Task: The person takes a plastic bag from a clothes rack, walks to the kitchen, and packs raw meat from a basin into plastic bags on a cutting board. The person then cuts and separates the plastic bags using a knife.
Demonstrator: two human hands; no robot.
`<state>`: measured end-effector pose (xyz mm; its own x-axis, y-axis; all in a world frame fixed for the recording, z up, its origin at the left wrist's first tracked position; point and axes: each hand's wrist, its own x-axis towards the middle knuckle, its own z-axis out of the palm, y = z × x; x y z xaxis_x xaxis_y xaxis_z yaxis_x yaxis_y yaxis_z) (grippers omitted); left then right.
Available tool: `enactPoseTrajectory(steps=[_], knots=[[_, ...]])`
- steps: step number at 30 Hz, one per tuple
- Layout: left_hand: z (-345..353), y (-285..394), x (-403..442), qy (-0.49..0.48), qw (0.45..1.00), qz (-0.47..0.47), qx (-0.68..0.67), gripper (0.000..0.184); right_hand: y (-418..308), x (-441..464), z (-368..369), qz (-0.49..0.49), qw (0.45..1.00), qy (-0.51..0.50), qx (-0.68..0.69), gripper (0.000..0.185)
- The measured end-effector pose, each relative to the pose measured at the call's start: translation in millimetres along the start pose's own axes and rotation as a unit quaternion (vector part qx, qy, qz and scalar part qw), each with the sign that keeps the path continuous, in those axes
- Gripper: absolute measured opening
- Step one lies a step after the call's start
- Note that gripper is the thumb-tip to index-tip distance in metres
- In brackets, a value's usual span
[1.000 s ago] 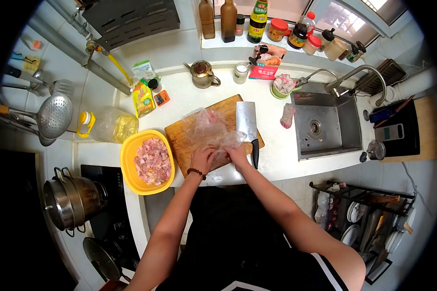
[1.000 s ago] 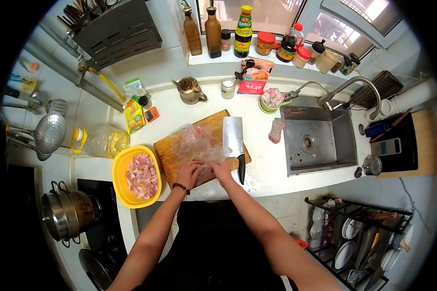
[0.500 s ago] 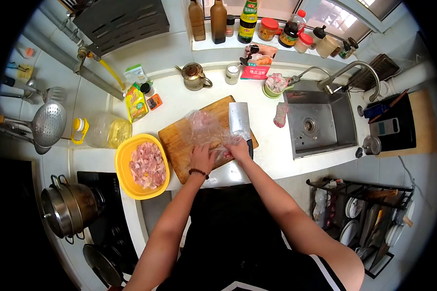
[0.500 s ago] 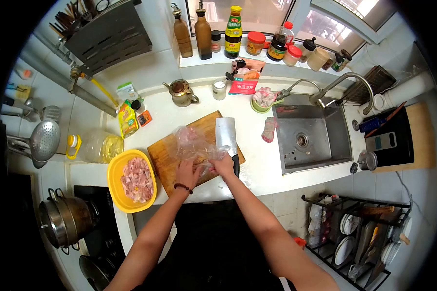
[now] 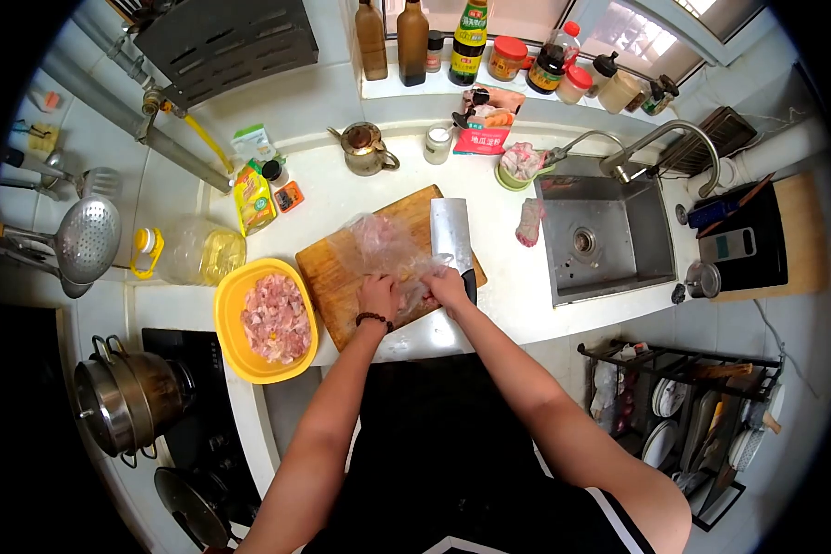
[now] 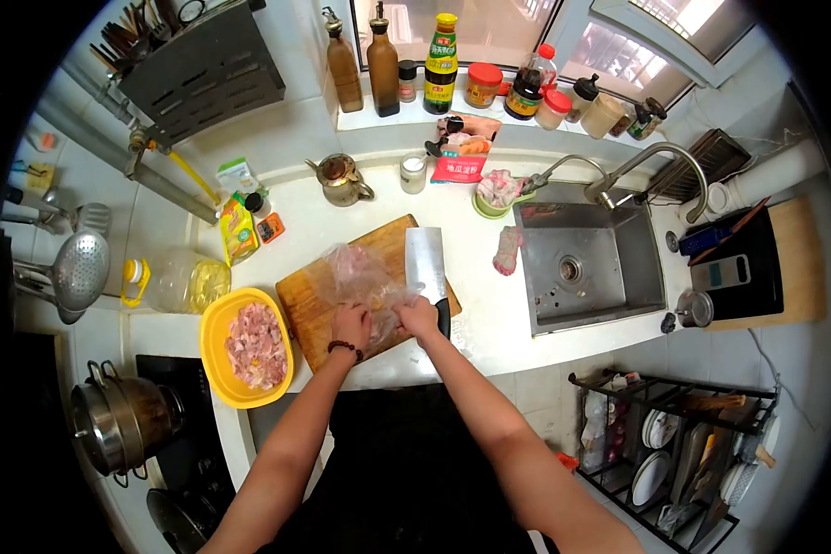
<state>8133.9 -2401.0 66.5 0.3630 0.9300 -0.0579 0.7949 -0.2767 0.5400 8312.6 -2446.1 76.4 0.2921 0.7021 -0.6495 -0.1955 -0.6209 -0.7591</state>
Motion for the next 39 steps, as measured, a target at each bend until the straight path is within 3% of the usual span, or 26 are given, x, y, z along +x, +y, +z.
enactPoseTrajectory(steps=[2,6,8,9,12,15,17,23,24,26,27,29,30,32,34,36,37,38,39], knots=[[0.9,-10.3,0.5,-0.016,0.998,0.045,-0.032,0.017,-2.5,-0.7,0.6,-0.004,1.000,-0.011,-0.005,0.024],[-6.1,-22.4,2.4,-0.022,0.995,0.032,-0.091,0.016,-18.5,-12.9,7.9,-0.020,0.998,-0.048,0.026,0.024],[-12.7,-27.4,-7.8,0.028,0.976,0.026,-0.217,0.017,-20.3,-14.6,17.9,-0.049,0.996,-0.062,0.034,0.023],[-17.7,-26.3,-13.4,0.031,0.976,0.023,-0.216,0.017,-27.3,-19.6,24.0,-0.058,0.993,-0.090,0.047,0.023],[-30.9,-24.3,-20.9,0.007,0.962,-0.051,-0.270,0.017,-41.4,-28.4,45.1,-0.091,0.986,-0.136,0.041,0.022],[-39.9,-28.5,-22.8,-0.003,0.975,-0.076,-0.207,0.023,-54.5,-34.8,58.8,-0.096,0.981,-0.164,0.030,0.020],[-42.7,-27.9,-23.6,-0.024,0.947,-0.119,-0.298,0.024,-57.2,-31.7,63.3,-0.078,0.981,-0.177,0.033,0.018],[-22.7,-59.7,-21.8,0.061,0.919,-0.091,-0.379,0.030,-56.1,1.8,34.5,-0.092,0.992,-0.085,-0.007,0.016],[-23.9,-56.5,-24.2,0.061,0.918,-0.091,-0.380,0.030,-58.9,1.5,28.8,-0.053,0.994,-0.088,0.037,0.016],[-34.0,-38.4,-33.0,0.017,0.961,-0.029,-0.273,0.049,-62.0,-6.6,28.4,-0.013,0.993,-0.088,0.079,0.017],[-40.3,-23.9,-34.5,0.017,0.961,-0.029,-0.276,0.049,-65.1,-13.3,32.8,0.000,0.989,-0.091,0.114,0.017],[-46.6,7.3,-32.6,0.108,0.980,0.089,-0.145,0.068,-66.0,-22.3,40.9,0.009,0.985,-0.092,0.143,0.017],[-40.2,11.5,-28.8,0.111,0.978,0.089,-0.149,0.068,-62.8,-27.5,47.3,0.017,0.979,-0.136,0.148,0.017],[-11.1,7.9,-19.3,0.061,0.953,0.006,-0.297,0.073,-64.2,-39.6,55.4,0.024,0.972,-0.179,0.148,0.017],[-10.8,8.9,-10.9,-0.005,0.915,-0.049,-0.399,0.062,-82.5,-62.2,61.6,-0.006,0.981,-0.167,0.098,0.017],[-30.3,16.4,-12.1,0.104,0.932,0.071,-0.339,0.049,-97.8,-69.6,57.5,0.016,0.984,-0.157,0.080,0.020],[-40.5,19.9,-11.5,0.142,0.932,0.110,-0.314,0.044,-99.0,-67.6,55.6,-0.051,0.989,-0.130,0.057,0.019],[-42.1,14.4,-13.3,0.078,0.938,0.058,-0.333,0.037,-97.9,-66.0,52.9,-0.116,0.987,-0.103,0.035,0.018],[-44.2,7.3,-14.9,0.013,0.937,0.004,-0.348,0.031,-93.9,-62.7,49.3,-0.115,0.987,-0.104,0.036,0.018]])
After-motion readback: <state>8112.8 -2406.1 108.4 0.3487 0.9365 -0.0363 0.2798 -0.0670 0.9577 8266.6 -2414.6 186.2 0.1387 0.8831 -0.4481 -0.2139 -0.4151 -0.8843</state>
